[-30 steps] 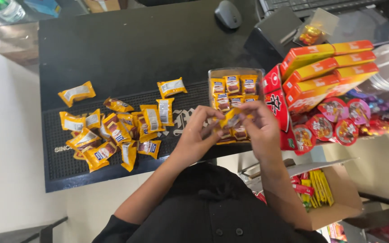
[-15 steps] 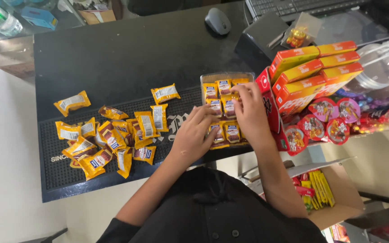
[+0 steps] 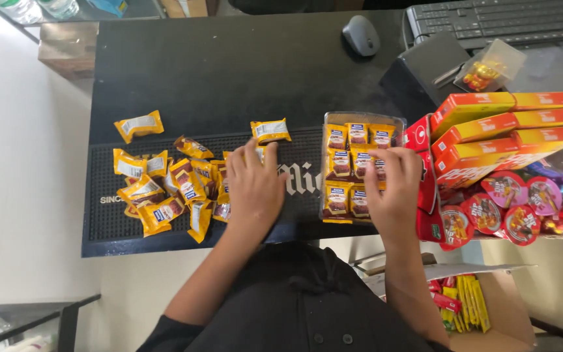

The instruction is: Organizing small packaged snacks from a cardboard box into a plastic tray on a counter.

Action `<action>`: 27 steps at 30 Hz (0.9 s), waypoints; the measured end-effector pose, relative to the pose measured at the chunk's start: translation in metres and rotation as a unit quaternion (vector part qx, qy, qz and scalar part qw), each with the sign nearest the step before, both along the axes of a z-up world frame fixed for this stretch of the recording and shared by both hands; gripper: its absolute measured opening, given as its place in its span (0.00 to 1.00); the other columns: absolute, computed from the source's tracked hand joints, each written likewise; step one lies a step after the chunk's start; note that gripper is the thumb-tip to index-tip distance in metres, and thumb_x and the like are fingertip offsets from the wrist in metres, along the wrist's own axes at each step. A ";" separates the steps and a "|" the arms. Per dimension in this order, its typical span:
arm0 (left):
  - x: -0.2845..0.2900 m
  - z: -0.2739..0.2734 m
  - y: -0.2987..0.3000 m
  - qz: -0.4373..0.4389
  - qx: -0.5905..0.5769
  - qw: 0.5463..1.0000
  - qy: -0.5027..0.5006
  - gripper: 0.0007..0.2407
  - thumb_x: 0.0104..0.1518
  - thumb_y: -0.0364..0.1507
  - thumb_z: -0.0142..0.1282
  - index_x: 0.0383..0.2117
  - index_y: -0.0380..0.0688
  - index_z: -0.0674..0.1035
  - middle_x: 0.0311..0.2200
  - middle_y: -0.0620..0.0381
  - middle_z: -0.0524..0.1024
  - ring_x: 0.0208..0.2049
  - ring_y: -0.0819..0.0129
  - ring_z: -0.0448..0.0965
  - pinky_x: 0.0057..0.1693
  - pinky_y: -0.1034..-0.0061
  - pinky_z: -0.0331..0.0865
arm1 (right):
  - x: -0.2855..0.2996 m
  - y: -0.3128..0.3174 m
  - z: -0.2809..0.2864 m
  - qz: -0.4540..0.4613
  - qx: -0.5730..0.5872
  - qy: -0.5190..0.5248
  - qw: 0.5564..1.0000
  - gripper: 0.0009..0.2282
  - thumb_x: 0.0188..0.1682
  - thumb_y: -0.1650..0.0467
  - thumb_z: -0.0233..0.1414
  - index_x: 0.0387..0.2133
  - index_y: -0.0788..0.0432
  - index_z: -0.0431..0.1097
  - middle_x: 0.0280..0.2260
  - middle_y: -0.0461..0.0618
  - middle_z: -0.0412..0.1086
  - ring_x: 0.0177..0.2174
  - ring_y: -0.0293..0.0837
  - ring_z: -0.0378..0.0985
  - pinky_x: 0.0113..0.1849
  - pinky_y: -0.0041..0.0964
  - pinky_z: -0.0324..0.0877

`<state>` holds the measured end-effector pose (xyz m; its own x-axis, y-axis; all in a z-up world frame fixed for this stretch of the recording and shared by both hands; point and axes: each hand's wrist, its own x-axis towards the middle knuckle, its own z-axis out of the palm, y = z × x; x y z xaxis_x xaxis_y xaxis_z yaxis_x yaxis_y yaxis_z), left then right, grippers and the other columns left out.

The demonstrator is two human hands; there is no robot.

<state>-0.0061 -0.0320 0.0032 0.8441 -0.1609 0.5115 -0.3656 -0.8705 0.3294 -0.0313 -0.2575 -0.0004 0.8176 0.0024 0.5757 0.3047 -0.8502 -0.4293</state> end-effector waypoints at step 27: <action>0.002 -0.021 -0.082 -0.410 -0.532 0.660 0.336 0.08 0.63 0.17 0.54 0.41 0.40 0.67 0.58 0.52 0.65 0.58 0.70 0.74 0.62 0.72 0.74 | -0.032 -0.013 0.020 0.074 0.360 0.090 0.926 0.16 0.50 0.76 0.56 0.51 0.61 0.66 0.48 0.51 0.64 0.45 0.45 0.72 0.47 0.35 0.71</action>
